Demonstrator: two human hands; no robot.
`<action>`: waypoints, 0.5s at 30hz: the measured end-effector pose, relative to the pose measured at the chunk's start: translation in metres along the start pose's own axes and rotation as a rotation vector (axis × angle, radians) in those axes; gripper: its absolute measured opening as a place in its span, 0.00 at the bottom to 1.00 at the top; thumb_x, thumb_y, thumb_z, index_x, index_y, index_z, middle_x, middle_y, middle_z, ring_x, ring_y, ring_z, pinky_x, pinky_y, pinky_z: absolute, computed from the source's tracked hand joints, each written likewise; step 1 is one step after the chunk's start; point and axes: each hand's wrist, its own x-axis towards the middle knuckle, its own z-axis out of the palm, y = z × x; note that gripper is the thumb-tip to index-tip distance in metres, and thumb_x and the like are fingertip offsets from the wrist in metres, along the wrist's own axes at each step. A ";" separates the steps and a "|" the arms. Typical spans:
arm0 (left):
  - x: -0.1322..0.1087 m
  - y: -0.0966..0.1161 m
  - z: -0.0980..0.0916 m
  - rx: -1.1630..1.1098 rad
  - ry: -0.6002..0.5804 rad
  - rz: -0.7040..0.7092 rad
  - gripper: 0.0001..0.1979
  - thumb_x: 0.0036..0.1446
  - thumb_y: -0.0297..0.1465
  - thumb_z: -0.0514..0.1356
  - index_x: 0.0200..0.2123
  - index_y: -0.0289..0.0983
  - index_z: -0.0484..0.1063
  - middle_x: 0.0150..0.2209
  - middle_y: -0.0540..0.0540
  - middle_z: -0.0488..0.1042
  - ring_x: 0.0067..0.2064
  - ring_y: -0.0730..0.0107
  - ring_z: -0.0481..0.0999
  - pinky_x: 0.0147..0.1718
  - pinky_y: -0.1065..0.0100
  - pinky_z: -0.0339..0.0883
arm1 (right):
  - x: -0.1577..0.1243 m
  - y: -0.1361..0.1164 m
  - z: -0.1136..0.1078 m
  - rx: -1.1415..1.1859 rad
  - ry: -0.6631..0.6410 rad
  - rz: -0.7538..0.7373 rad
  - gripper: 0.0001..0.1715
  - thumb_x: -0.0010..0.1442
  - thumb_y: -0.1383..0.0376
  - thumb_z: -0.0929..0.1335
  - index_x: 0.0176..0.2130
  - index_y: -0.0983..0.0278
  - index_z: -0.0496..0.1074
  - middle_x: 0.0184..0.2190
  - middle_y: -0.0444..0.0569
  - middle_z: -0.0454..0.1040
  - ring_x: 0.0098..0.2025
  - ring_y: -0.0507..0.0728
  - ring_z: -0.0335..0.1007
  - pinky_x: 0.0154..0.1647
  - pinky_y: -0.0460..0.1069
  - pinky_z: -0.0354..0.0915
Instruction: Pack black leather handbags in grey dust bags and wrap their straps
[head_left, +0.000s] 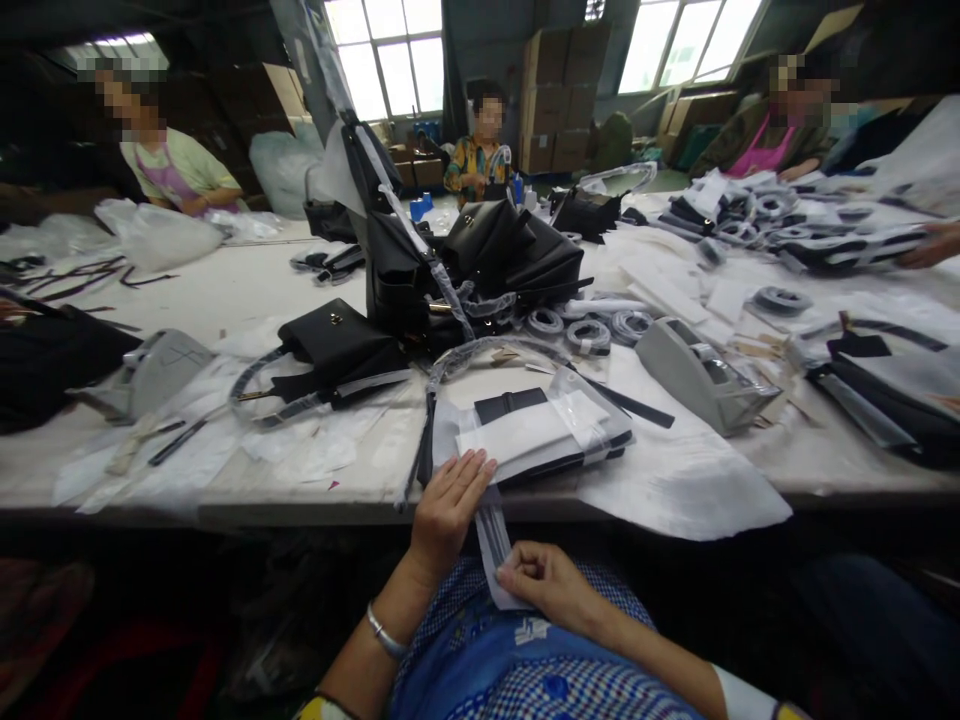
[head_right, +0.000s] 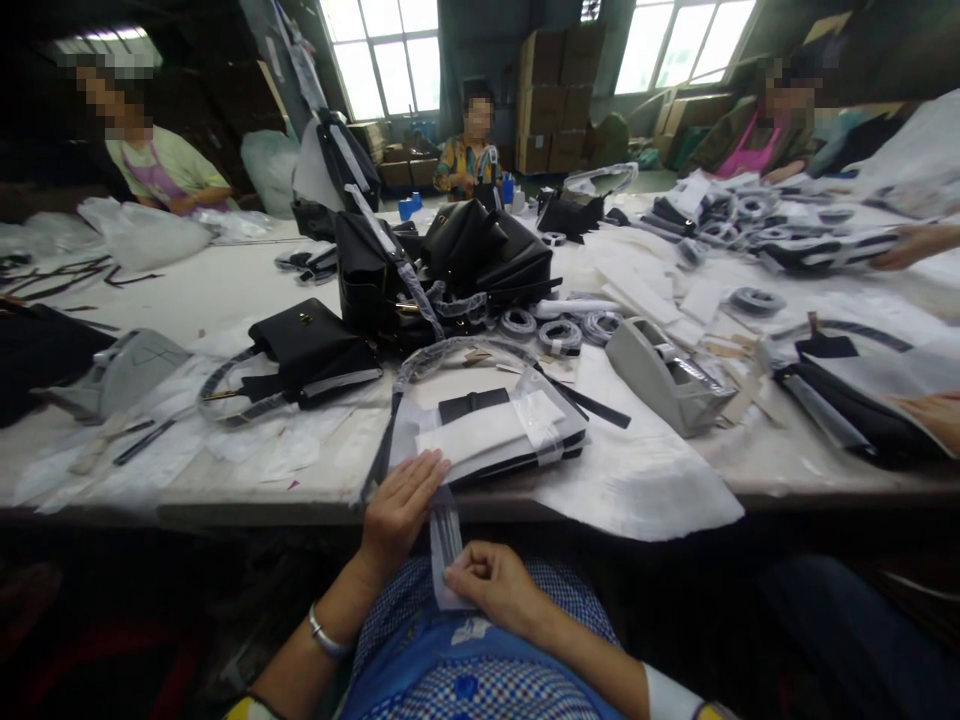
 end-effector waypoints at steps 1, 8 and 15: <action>0.000 0.000 0.000 -0.002 0.004 0.000 0.22 0.66 0.19 0.53 0.62 0.33 0.65 0.57 0.38 0.74 0.61 0.59 0.71 0.57 0.55 0.70 | 0.000 0.001 0.001 0.010 0.006 -0.001 0.27 0.48 0.45 0.76 0.27 0.64 0.71 0.20 0.40 0.69 0.20 0.47 0.59 0.23 0.44 0.53; 0.000 0.002 -0.001 -0.001 0.005 -0.020 0.23 0.66 0.19 0.53 0.63 0.36 0.64 0.57 0.39 0.74 0.60 0.59 0.72 0.56 0.56 0.71 | -0.016 -0.004 -0.018 -0.363 0.076 -0.319 0.20 0.67 0.52 0.65 0.41 0.64 0.78 0.38 0.51 0.81 0.39 0.58 0.77 0.41 0.51 0.70; -0.003 0.002 0.002 -0.014 -0.005 -0.030 0.23 0.66 0.21 0.55 0.63 0.35 0.64 0.57 0.38 0.74 0.60 0.57 0.72 0.56 0.54 0.71 | 0.007 -0.062 -0.026 -1.112 0.448 -1.179 0.17 0.64 0.68 0.70 0.53 0.59 0.72 0.44 0.46 0.80 0.48 0.57 0.73 0.58 0.56 0.61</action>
